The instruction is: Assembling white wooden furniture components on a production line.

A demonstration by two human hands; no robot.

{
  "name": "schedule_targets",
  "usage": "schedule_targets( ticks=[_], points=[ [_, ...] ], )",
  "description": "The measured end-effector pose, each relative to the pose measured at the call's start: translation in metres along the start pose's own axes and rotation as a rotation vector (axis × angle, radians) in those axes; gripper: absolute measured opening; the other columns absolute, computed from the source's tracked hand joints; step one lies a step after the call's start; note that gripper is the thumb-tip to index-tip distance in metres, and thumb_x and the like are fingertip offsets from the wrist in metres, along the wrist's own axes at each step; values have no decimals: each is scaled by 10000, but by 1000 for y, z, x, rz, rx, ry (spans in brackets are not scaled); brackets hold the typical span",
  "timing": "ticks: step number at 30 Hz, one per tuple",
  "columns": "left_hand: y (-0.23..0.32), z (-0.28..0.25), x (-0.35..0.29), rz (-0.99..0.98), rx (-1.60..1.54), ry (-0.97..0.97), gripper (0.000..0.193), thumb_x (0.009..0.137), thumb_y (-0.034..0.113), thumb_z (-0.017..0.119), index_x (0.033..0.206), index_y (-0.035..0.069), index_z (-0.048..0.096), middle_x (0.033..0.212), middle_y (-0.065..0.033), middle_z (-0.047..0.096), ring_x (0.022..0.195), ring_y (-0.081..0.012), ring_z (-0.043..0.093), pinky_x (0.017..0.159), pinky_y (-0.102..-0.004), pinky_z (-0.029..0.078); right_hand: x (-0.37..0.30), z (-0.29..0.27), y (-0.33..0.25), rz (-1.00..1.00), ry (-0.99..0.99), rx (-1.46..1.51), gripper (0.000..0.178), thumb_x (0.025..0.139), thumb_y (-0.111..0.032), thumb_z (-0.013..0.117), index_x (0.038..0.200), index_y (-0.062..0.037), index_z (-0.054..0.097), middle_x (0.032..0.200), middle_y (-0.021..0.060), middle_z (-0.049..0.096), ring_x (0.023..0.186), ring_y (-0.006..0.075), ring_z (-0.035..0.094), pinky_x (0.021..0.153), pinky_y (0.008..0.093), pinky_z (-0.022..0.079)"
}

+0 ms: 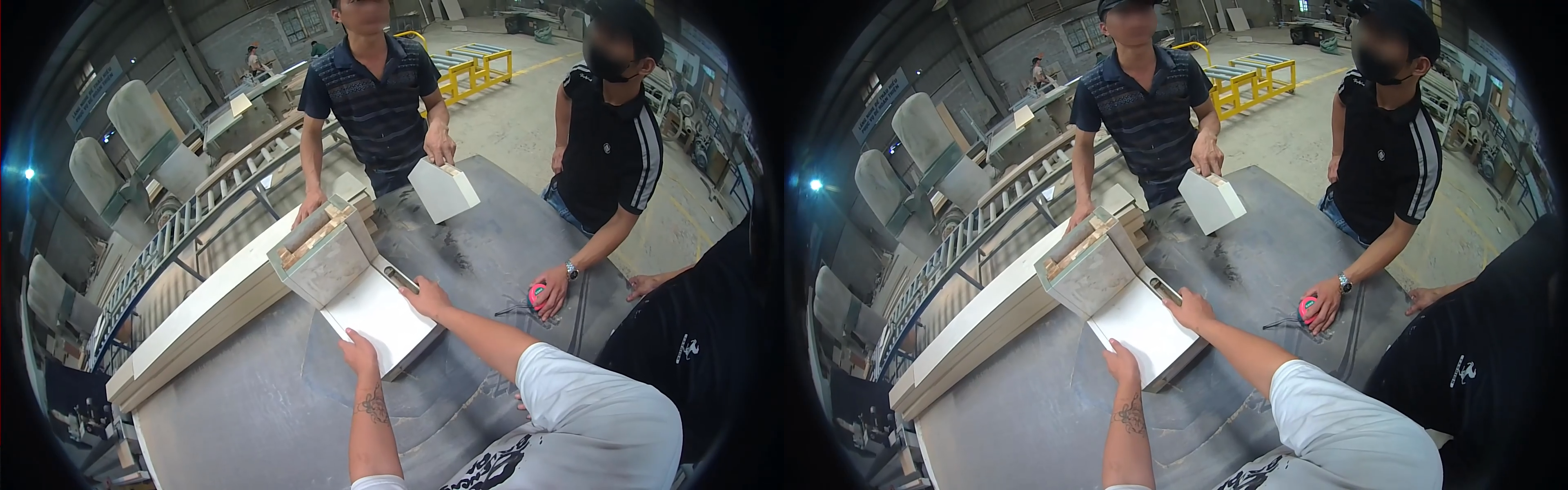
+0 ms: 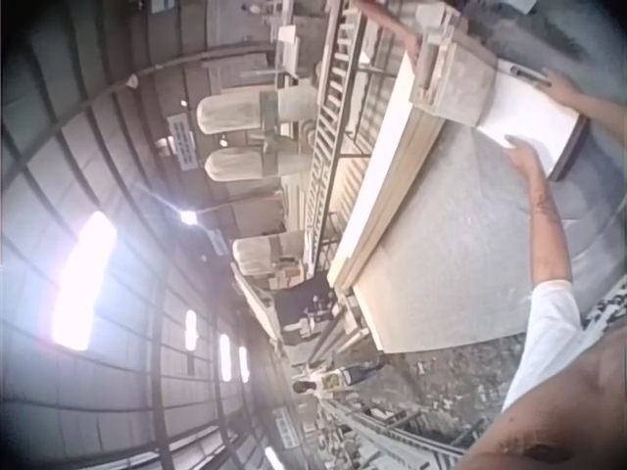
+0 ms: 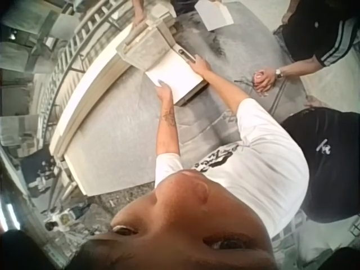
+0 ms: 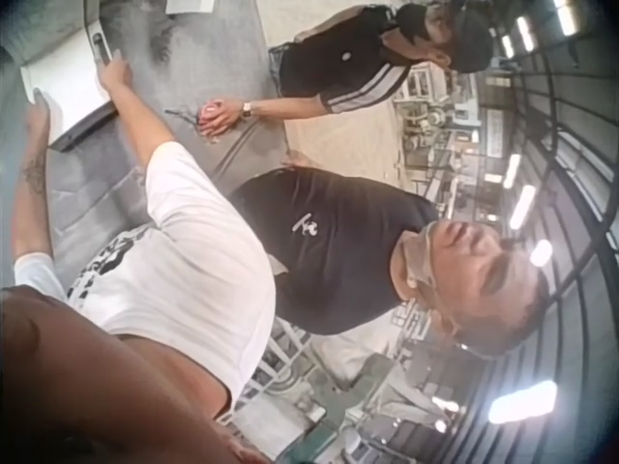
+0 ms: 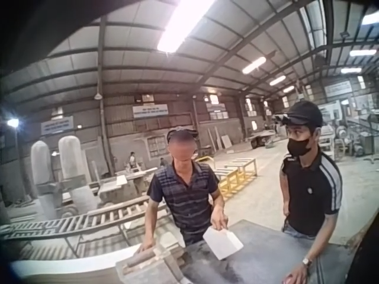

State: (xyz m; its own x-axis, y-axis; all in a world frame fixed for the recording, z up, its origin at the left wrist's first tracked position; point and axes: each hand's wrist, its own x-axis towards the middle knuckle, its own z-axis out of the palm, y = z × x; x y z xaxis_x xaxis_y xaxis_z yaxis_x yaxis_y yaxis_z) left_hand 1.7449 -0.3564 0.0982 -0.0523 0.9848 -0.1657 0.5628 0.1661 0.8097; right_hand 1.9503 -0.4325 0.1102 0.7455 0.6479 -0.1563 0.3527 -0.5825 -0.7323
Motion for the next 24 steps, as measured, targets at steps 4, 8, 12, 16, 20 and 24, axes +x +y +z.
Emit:
schedule_targets(
  ticks=[4, 8, 12, 16, 20, 24],
  points=[
    [3, 0, -1, -16, 21, -15, 648, 1113, 505, 395, 1321, -94, 526, 1250, -413, 641, 1184, -572, 616, 1039, -576, 466, 8, 6, 10, -46, -27, 9, 688, 981, -617, 626, 1343, -33, 604, 1320, 253, 677, 1247, 437, 640, 1029, 527, 526],
    [4, 7, 0, 8, 9, -3, 661, 1118, 510, 383, 1311, -105, 528, 1250, -420, 635, 1183, -575, 611, 1045, -577, 460, 18, 6, 18, -59, -16, 42, 676, 987, -602, 628, 1337, -24, 602, 1326, 264, 670, 1248, 447, 635, 1034, 522, 524],
    [0, 3, 2, -12, -9, -2, 663, 1124, 492, 390, 1272, -137, 541, 1256, -424, 626, 1187, -571, 607, 1049, -566, 457, 17, 12, 17, -41, -44, 77, 675, 979, -573, 664, 1339, -4, 615, 1317, 263, 679, 1238, 434, 648, 1028, 499, 524],
    [-5, 4, 4, 30, -28, 23, 657, 1123, 490, 402, 1267, -134, 547, 1247, -416, 630, 1189, -563, 607, 1046, -560, 461, 11, 4, 9, -8, -37, 86, 697, 962, -582, 688, 1356, -9, 633, 1325, 237, 691, 1235, 403, 664, 1032, 477, 528],
    [-3, 6, 2, 28, -43, -3, 651, 1122, 486, 404, 1275, -132, 542, 1257, -415, 627, 1197, -562, 604, 1050, -558, 461, 7, 0, 7, 25, -26, 73, 700, 950, -603, 691, 1351, -31, 648, 1316, 224, 704, 1222, 398, 676, 1023, 470, 541],
    [-2, 6, 2, 28, -48, -7, 646, 1120, 483, 412, 1298, -126, 533, 1276, -409, 623, 1206, -553, 608, 1056, -549, 464, 7, 0, 8, 5, 16, 46, 704, 947, -615, 686, 1338, -30, 655, 1312, 225, 706, 1219, 398, 677, 1025, 467, 541]
  ],
)
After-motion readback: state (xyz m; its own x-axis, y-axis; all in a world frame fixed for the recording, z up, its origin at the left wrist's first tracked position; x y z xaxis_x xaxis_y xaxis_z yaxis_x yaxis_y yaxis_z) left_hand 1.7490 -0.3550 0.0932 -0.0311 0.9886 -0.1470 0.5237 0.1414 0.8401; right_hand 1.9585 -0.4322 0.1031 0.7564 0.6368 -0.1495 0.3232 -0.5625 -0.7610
